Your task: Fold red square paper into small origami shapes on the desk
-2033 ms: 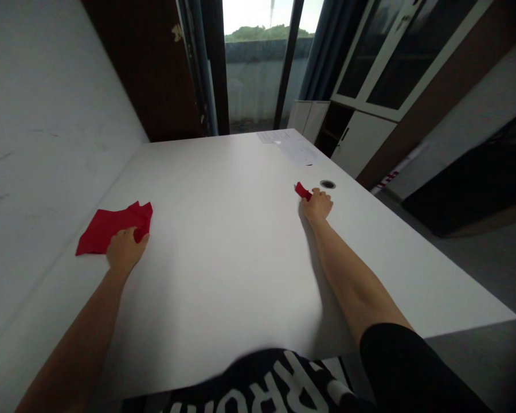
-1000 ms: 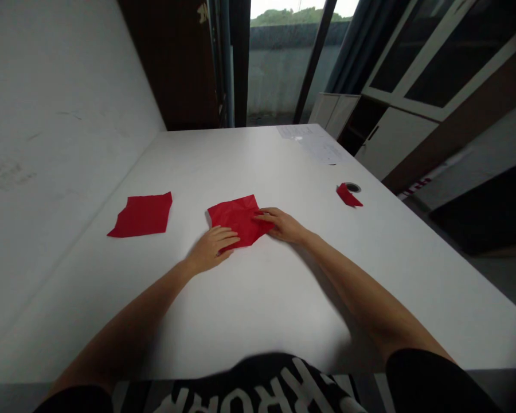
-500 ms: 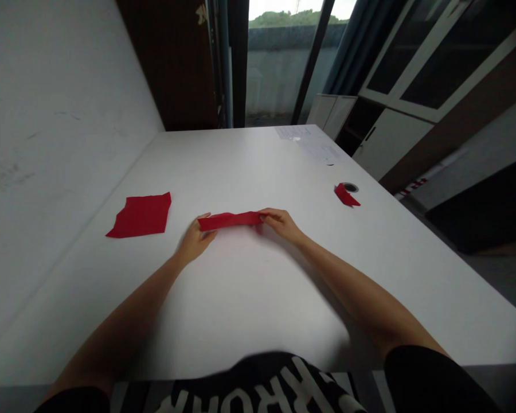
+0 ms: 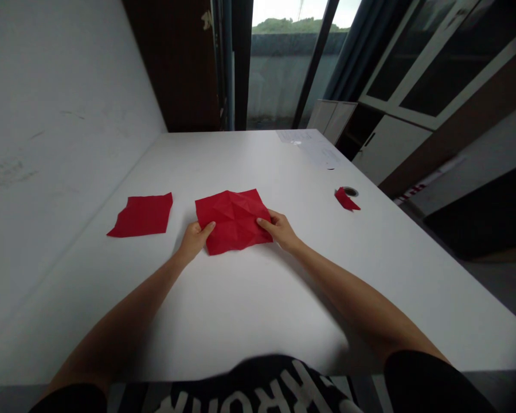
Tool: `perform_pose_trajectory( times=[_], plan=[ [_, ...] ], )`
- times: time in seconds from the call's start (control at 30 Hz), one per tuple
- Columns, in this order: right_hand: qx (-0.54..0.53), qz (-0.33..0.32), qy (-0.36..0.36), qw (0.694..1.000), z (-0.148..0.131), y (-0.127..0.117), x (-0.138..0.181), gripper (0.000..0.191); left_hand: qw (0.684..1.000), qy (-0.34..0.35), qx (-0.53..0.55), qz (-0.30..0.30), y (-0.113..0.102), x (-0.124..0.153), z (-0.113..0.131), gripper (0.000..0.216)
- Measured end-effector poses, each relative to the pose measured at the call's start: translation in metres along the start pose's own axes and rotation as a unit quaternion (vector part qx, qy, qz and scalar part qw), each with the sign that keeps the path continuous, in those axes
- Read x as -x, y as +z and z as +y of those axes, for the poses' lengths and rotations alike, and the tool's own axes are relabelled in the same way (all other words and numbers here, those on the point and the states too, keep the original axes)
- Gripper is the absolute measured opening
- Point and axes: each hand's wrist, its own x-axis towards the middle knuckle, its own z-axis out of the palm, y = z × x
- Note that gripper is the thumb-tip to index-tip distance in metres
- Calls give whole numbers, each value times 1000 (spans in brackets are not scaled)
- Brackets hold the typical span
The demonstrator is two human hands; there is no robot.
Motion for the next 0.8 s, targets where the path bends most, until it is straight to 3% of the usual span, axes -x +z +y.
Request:
perform_pose_trajectory(
  times=[0.4, 0.6, 0.8],
  plan=[
    [-144, 10, 81, 986, 11, -2, -7, 37, 991, -77, 72, -83, -3, 3, 6, 40],
    [-178, 36, 86, 980, 13, -2, -9, 33, 978, -108, 167, -58, -2, -2, -4, 41],
    [-178, 15, 91, 980, 15, -5, -9, 14, 969, -85, 214, -89, -14, 0, 2, 24]
  ],
)
